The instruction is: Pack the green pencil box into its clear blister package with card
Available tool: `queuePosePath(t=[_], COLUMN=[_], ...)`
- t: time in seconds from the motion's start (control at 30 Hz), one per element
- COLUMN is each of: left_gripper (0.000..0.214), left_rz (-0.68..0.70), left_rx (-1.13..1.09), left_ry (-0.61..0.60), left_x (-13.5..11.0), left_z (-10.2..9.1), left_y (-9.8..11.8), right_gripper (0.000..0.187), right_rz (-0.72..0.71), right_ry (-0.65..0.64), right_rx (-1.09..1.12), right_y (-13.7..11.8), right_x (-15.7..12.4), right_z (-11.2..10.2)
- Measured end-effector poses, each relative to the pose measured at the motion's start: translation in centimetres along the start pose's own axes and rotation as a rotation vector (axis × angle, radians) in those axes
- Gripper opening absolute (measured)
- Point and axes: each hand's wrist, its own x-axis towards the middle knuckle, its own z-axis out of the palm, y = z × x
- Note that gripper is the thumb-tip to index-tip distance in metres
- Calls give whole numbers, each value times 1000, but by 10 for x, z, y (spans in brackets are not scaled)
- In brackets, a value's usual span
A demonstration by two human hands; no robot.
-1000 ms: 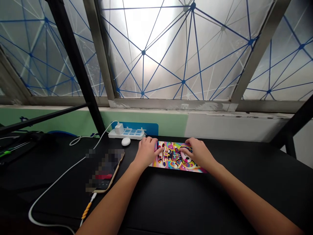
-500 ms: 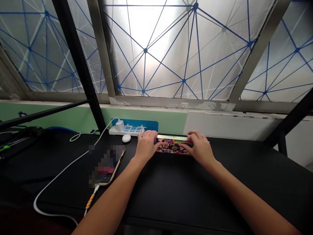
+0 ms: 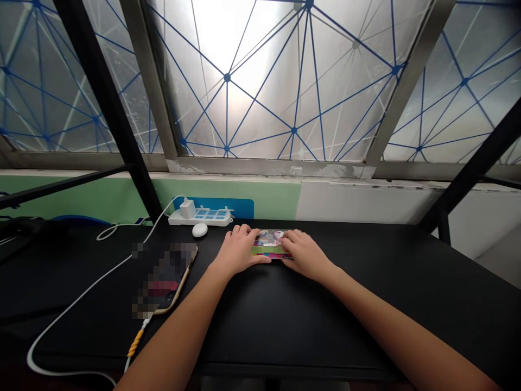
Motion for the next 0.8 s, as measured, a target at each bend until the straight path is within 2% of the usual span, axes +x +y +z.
queuePosePath(t=[0.1,0.27,0.47,0.57,0.63,0.8], left_gripper=[69,77,74,78,83,87], left_rz=[-7,-36,-42,-41,-44,-36], left_rx=[-26,-12,52,36,12,-44], left_ry=[-26,-115,-123,-109,-108,-120], left_x=[1,4,4,5,5,6], left_z=[6,15,18,17,16,16], left_y=[-5,-14,-13,-13,-14,-15], right_gripper=[14,20,16,26,39,73], right_rz=[-15,1,55,124,202,375], right_ry=[-6,40,65,76,36,-219], right_rx=[79,358,397,391,393,536], right_y=[-3,-2,1,12,23,48], right_x=[0,-1,-1,-1,-2,-6], right_z=[1,2,2,3,6,11])
